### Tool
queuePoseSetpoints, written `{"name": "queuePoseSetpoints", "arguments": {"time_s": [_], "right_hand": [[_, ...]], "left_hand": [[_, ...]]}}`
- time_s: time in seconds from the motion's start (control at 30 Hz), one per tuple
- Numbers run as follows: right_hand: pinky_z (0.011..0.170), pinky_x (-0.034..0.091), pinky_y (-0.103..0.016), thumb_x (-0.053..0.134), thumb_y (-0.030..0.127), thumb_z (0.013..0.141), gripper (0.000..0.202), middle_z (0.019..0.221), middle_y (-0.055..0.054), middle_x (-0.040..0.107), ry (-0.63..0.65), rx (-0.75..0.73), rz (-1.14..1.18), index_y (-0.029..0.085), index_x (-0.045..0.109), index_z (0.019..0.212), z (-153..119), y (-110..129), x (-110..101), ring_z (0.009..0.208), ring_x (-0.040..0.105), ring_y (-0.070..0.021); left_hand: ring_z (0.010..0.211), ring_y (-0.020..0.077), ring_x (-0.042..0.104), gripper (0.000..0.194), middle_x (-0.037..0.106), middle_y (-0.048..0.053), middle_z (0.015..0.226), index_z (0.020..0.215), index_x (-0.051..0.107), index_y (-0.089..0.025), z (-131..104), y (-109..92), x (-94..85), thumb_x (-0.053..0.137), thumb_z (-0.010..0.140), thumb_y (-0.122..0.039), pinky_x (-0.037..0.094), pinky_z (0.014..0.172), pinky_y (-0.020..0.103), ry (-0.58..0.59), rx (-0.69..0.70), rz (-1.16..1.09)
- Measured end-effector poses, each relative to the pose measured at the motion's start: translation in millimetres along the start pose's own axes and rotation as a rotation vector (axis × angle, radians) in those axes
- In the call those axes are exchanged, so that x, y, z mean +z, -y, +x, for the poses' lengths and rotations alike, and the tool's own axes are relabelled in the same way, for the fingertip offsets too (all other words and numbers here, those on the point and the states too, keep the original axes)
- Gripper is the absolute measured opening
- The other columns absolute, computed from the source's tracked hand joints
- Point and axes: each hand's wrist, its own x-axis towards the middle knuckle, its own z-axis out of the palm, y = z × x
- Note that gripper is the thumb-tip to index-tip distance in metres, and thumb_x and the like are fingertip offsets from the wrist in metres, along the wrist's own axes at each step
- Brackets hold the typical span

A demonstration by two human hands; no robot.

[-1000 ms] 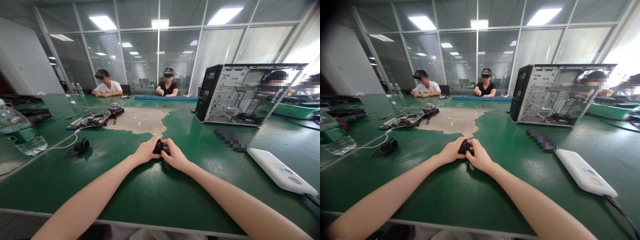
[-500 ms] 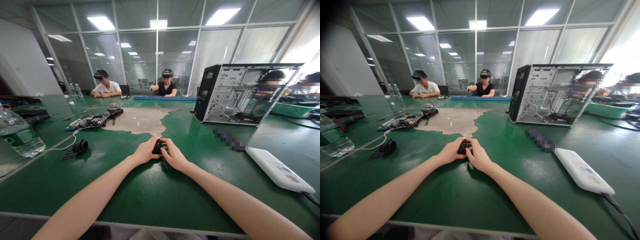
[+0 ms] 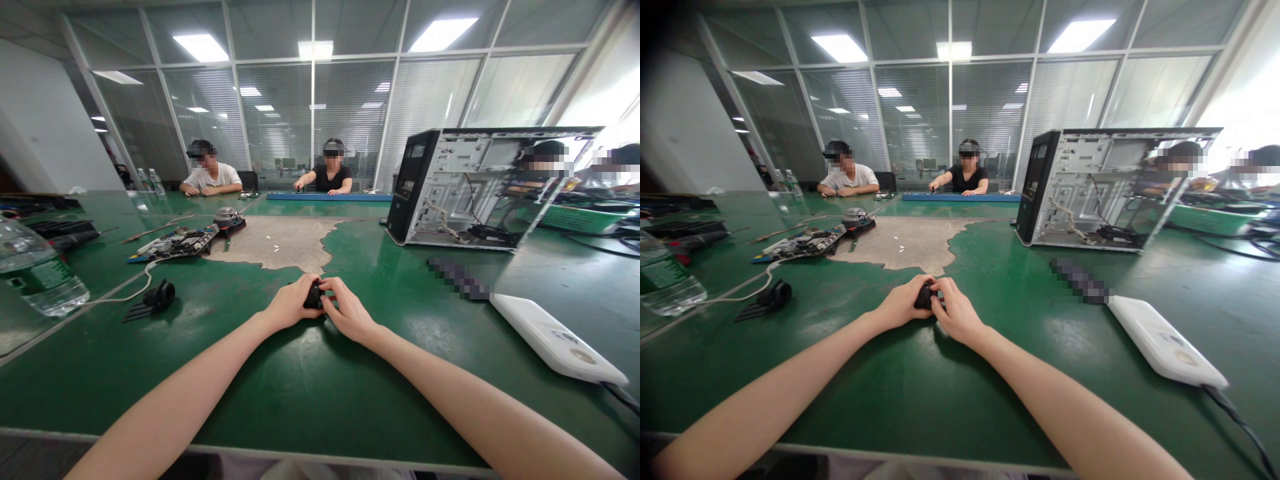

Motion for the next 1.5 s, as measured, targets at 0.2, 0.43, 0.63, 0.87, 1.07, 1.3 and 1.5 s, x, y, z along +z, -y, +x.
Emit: {"name": "queuePoseSetpoints", "arguments": {"time_s": [0.2, 0.43, 0.63, 0.87, 1.07, 1.3, 1.5], "right_hand": [[0.084, 0.044, -0.033, 0.038, 0.016, 0.079, 0.028, 0.101, -0.008, 0.046, -0.001, -0.007, -0.063, 0.017, 0.037, 0.107, 0.4, -3.5, 2.3, 0.094, 0.050, -0.0158], [0.080, 0.045, -0.036, 0.041, 0.016, 0.077, 0.026, 0.097, -0.006, 0.046, 0.010, 0.009, -0.063, 0.020, 0.040, 0.103, -0.3, -2.1, 1.8, 0.090, 0.051, -0.0163], [0.078, 0.047, -0.035, 0.044, 0.015, 0.074, 0.023, 0.100, -0.005, 0.046, 0.006, 0.001, -0.040, 0.020, 0.042, 0.096, -1.6, 2.0, -0.2, 0.089, 0.051, -0.0159], [0.079, 0.047, -0.036, 0.042, 0.015, 0.075, 0.029, 0.100, -0.006, 0.047, -0.014, -0.011, -0.025, 0.019, 0.039, 0.103, -1.1, 0.4, 2.1, 0.090, 0.051, -0.0162], [0.083, 0.044, -0.037, 0.042, 0.017, 0.076, 0.032, 0.101, -0.008, 0.046, 0.002, 0.000, -0.081, 0.019, 0.039, 0.108, -1.3, -1.0, 2.5, 0.091, 0.051, -0.0174], [0.080, 0.045, -0.036, 0.044, 0.016, 0.075, 0.029, 0.100, -0.005, 0.047, 0.007, 0.017, -0.060, 0.021, 0.041, 0.103, -1.4, -0.5, 1.2, 0.089, 0.052, -0.0161], [0.080, 0.046, -0.035, 0.041, 0.016, 0.077, 0.027, 0.101, -0.007, 0.047, 0.005, 0.001, -0.073, 0.020, 0.038, 0.104, -1.8, -0.2, 2.0, 0.089, 0.052, -0.0163]], "left_hand": [[0.097, 0.0227, 0.052, 0.062, 0.047, 0.005, 0.112, 0.115, 0.031, -0.021, -0.1, 1.0, 0.4, 0.062, 0.062, -0.031, 0.042, 0.079, 0.033, -0.005, 0.008, 0.015], [0.095, 0.0231, 0.052, 0.063, 0.048, 0.005, 0.112, 0.114, 0.031, -0.022, -0.3, 1.1, -0.4, 0.063, 0.061, -0.030, 0.042, 0.077, 0.033, 0.010, 0.007, 0.020], [0.097, 0.0234, 0.052, 0.065, 0.046, 0.006, 0.114, 0.114, 0.030, -0.022, -0.6, 0.6, -1.7, 0.064, 0.059, -0.027, 0.042, 0.078, 0.034, 0.018, 0.000, 0.008], [0.098, 0.0236, 0.051, 0.064, 0.047, 0.005, 0.114, 0.115, 0.031, -0.022, 0.0, -0.4, -1.4, 0.064, 0.059, -0.027, 0.042, 0.079, 0.034, 0.019, -0.025, 0.008], [0.097, 0.0236, 0.052, 0.063, 0.047, 0.005, 0.113, 0.114, 0.030, -0.022, -0.6, 0.2, -1.9, 0.062, 0.061, -0.027, 0.042, 0.078, 0.034, 0.014, -0.006, 0.005], [0.098, 0.0236, 0.052, 0.064, 0.047, 0.005, 0.114, 0.114, 0.030, -0.023, 0.1, -1.6, -1.7, 0.063, 0.060, -0.026, 0.041, 0.079, 0.034, 0.024, -0.034, -0.007], [0.098, 0.0240, 0.052, 0.066, 0.047, 0.006, 0.115, 0.115, 0.030, -0.022, 0.0, -0.9, -1.0, 0.064, 0.059, -0.027, 0.042, 0.079, 0.034, 0.016, -0.029, 0.000]]}}
